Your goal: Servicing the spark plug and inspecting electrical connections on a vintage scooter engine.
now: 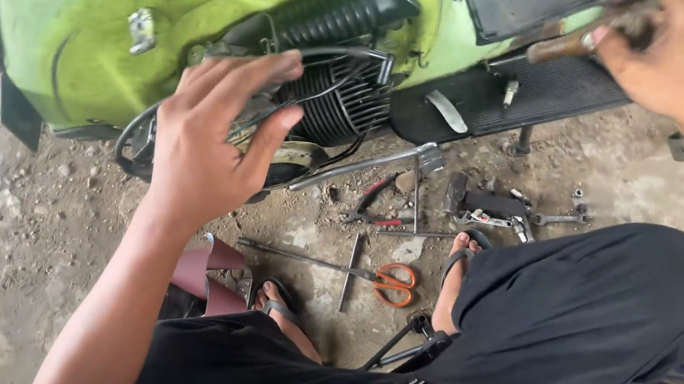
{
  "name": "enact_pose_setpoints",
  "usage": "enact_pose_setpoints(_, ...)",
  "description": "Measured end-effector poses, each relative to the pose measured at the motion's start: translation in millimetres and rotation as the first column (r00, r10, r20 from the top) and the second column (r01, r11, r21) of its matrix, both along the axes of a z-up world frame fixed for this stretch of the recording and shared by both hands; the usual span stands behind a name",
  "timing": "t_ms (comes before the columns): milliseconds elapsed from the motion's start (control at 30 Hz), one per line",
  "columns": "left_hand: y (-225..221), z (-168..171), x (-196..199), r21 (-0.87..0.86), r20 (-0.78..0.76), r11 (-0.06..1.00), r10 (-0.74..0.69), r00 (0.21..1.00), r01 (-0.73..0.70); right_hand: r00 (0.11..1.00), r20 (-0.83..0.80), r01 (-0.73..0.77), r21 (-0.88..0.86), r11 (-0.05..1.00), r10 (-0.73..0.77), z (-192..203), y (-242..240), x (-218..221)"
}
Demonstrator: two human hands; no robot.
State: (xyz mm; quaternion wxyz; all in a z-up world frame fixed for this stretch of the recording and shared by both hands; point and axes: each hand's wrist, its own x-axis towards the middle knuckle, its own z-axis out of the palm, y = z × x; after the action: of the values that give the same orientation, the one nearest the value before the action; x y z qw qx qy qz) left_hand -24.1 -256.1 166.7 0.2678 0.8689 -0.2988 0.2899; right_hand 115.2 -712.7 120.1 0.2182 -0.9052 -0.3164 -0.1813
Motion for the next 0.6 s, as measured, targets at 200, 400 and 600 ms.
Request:
enact_pose_setpoints(200, -20.3, -9.4, 1.2, 0.05, -0.037, 0.999, 0.019, 0.999, -0.018, 0.901, -0.394, 0.208, 0.019, 0.978, -0.184, -86.8, -25.2, 57.3)
enact_pose_setpoints(400, 21.2, -54.5, 19.1, -0.079, 0.051, 0.967, 0.246, 0.968, -0.241, 0.73, -0.654, 0.462, 0.255, 0.85, -0.2, -129.7, -15.2, 92.9)
enact_pose_setpoints(600, 41.0, -53.8, 18.2, -0.153, 0.009, 0.946, 0.289, 0.957, -0.284, 0.735, -0.629, 0.436, 0.156, 0.886, -0.252, -167.8, -35.4, 118.6)
